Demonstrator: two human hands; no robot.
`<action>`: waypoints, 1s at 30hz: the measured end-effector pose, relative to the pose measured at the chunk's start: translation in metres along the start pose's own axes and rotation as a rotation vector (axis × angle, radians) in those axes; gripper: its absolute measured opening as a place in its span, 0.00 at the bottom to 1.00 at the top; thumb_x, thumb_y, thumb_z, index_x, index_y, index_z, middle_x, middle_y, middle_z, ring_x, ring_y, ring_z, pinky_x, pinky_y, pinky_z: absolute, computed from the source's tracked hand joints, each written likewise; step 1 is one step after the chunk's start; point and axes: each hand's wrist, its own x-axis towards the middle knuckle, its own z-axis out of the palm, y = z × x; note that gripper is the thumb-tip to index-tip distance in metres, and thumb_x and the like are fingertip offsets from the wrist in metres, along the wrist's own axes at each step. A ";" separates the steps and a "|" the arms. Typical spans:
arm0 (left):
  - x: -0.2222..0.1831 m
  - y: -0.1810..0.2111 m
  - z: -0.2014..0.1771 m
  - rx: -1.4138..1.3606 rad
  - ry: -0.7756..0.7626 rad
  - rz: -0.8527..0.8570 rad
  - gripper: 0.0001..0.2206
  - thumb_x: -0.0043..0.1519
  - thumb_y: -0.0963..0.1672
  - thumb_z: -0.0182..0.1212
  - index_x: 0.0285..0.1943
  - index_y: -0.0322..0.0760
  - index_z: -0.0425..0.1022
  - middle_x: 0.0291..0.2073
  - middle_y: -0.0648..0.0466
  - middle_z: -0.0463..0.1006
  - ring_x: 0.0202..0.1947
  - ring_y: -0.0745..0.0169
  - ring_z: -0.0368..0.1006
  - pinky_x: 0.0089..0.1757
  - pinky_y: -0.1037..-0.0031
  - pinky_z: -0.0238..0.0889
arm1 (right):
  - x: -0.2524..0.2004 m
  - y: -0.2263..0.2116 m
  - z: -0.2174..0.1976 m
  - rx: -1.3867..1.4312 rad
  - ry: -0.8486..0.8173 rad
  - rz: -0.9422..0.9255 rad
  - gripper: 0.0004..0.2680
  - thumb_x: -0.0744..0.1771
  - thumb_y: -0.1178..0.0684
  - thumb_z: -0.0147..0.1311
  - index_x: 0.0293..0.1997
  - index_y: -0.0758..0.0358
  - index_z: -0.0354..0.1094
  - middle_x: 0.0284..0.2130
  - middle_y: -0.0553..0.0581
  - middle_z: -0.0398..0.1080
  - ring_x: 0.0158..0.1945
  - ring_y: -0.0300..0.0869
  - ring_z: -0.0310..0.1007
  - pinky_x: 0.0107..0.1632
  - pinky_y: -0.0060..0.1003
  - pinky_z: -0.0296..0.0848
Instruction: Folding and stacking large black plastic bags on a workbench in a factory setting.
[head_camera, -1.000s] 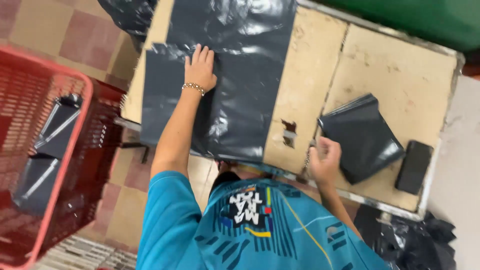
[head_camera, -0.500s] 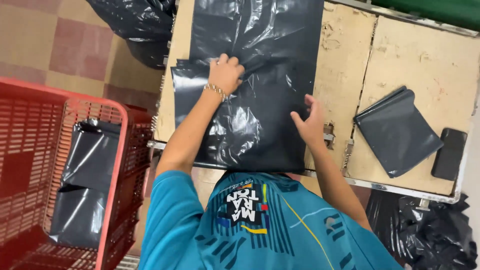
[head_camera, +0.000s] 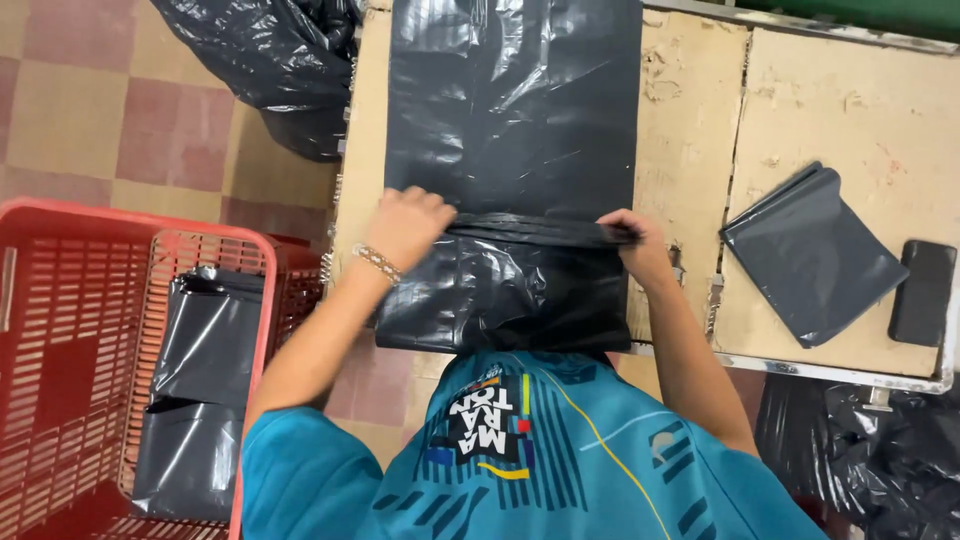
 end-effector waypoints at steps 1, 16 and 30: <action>0.002 -0.013 -0.008 0.000 -0.001 0.004 0.06 0.57 0.45 0.61 0.42 0.53 0.76 0.33 0.62 0.76 0.40 0.59 0.73 0.39 0.63 0.63 | -0.002 -0.008 -0.002 0.001 0.003 0.002 0.14 0.62 0.74 0.52 0.43 0.61 0.76 0.33 0.57 0.76 0.41 0.41 0.76 0.50 0.36 0.72; 0.168 -0.175 -0.081 -0.413 0.434 -0.485 0.28 0.58 0.54 0.64 0.64 0.43 0.64 0.57 0.47 0.71 0.52 0.35 0.66 0.45 0.48 0.62 | 0.260 -0.070 -0.067 0.519 0.105 0.180 0.13 0.61 0.56 0.62 0.49 0.55 0.70 0.42 0.52 0.77 0.44 0.41 0.79 0.50 0.38 0.80; -0.014 -0.004 -0.009 -0.602 -0.573 -1.100 0.28 0.60 0.63 0.51 0.47 0.42 0.77 0.45 0.45 0.82 0.52 0.44 0.76 0.51 0.57 0.68 | 0.196 0.035 -0.071 0.336 -0.002 0.609 0.13 0.64 0.39 0.64 0.33 0.51 0.63 0.17 0.44 0.58 0.17 0.32 0.64 0.20 0.27 0.69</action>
